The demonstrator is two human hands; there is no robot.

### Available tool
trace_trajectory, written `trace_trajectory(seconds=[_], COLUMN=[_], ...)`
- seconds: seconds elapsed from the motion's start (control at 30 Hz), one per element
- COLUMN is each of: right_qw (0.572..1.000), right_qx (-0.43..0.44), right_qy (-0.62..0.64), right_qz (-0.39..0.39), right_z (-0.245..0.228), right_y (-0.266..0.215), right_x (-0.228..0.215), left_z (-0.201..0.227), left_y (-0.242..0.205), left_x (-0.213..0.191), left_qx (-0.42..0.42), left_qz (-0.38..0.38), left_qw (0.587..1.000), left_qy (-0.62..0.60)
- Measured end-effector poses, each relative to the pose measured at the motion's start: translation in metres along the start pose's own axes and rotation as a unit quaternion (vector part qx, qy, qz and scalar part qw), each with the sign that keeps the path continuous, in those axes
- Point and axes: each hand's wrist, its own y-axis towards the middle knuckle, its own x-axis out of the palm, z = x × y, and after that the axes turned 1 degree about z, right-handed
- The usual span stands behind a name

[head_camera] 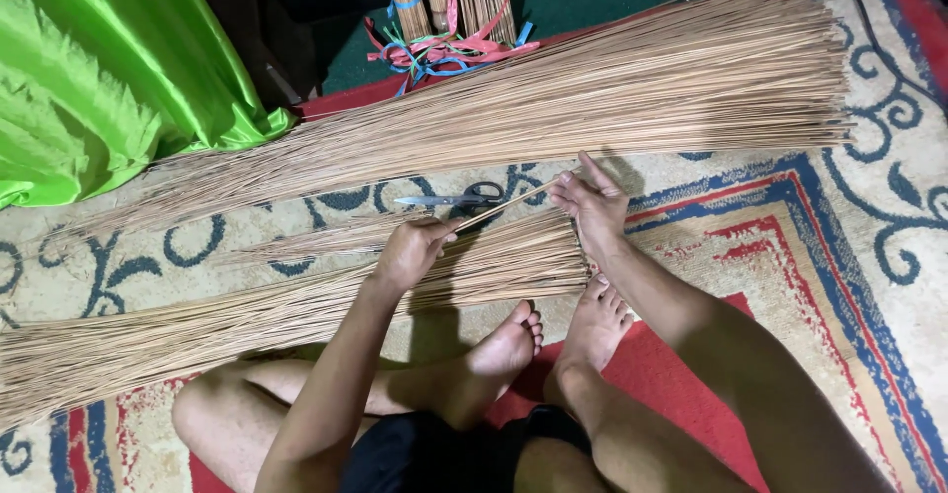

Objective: Trimming the excess length from a bundle of palm leaf ribs using scissors to create a broom and aligning the sticks.

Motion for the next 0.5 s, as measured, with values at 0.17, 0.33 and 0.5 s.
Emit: trace_trajectory(seconds=[0.17, 0.33, 0.5], right_qw=[1.000, 0.999, 0.998], right_qx=[-0.022, -0.036, -0.054], right_qy=[0.011, 0.013, 0.005], right_qz=[0.005, 0.012, 0.030], right_z=[0.011, 0.013, 0.017], right_y=[0.006, 0.010, 0.013], right_x=[-0.004, -0.004, -0.005], left_z=[0.004, 0.015, 0.030], left_y=[0.004, 0.009, 0.009], left_x=[-0.007, -0.012, -0.018], left_qx=[0.002, -0.002, -0.017], left_qz=[-0.018, -0.037, -0.048], left_qw=[1.000, 0.999, 0.999], left_qy=[0.011, 0.033, 0.019])
